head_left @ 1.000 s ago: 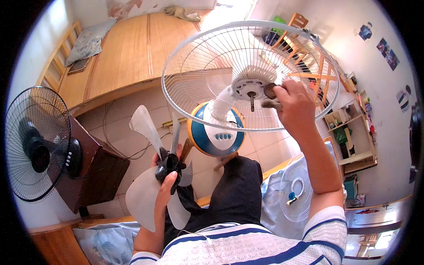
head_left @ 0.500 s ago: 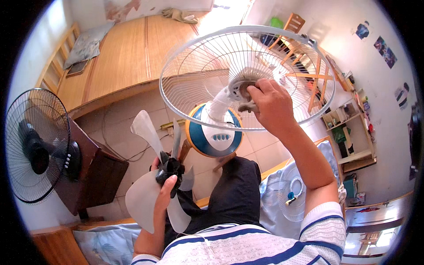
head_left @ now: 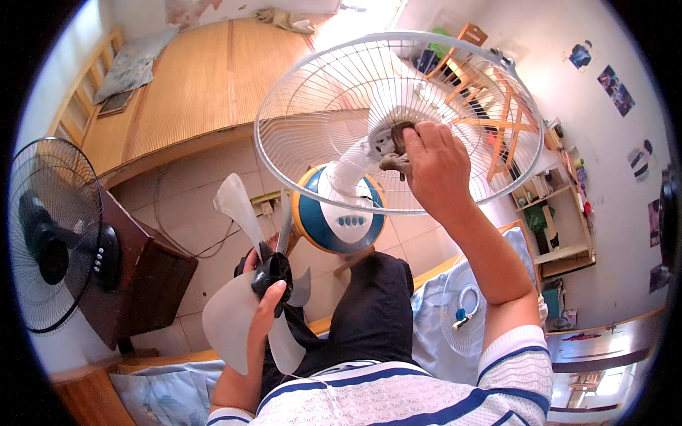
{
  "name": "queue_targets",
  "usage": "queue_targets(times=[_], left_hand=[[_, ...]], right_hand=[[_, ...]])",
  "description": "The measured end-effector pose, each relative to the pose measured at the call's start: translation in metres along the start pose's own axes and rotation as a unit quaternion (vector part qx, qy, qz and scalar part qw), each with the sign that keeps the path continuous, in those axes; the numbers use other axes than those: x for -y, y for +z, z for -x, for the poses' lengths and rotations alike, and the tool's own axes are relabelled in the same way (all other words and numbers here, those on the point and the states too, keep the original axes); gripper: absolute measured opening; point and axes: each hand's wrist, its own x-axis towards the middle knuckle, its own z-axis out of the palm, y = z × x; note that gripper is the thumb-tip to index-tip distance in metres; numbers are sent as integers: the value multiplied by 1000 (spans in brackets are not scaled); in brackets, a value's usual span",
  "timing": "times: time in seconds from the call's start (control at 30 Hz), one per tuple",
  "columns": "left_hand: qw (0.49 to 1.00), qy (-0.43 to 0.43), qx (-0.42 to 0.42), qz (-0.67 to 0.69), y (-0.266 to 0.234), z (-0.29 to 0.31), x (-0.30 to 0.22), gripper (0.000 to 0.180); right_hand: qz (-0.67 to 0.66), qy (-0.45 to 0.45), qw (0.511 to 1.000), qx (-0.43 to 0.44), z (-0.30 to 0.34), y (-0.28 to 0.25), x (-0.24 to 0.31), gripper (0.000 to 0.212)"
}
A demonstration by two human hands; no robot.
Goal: The person wipes the fan motor shaft with a cloth, then attaches a white fan blade to the shaft. They secure the blade with a blue nut and attach the front wire cage to the fan body.
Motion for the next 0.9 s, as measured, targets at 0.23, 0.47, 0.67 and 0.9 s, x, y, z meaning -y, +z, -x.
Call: queue_targets(times=[0.23,0.47,0.67,0.9], left_hand=[[1000,-8,4,-12,-1,2,16,80],[999,-19,11,-35,-1,11,5,79],[1000,-18,3,-25,-4,8,7,77],[1000,-13,-2,-14,-1,10,8,76]], right_hand=[[-17,-45,999,-17,-6,5,5,18],[-66,-95,992,51,3,13,18,29],[-83,-51,995,-2,13,-9,4,33],[-22,-24,999,-14,-2,6,-7,23]])
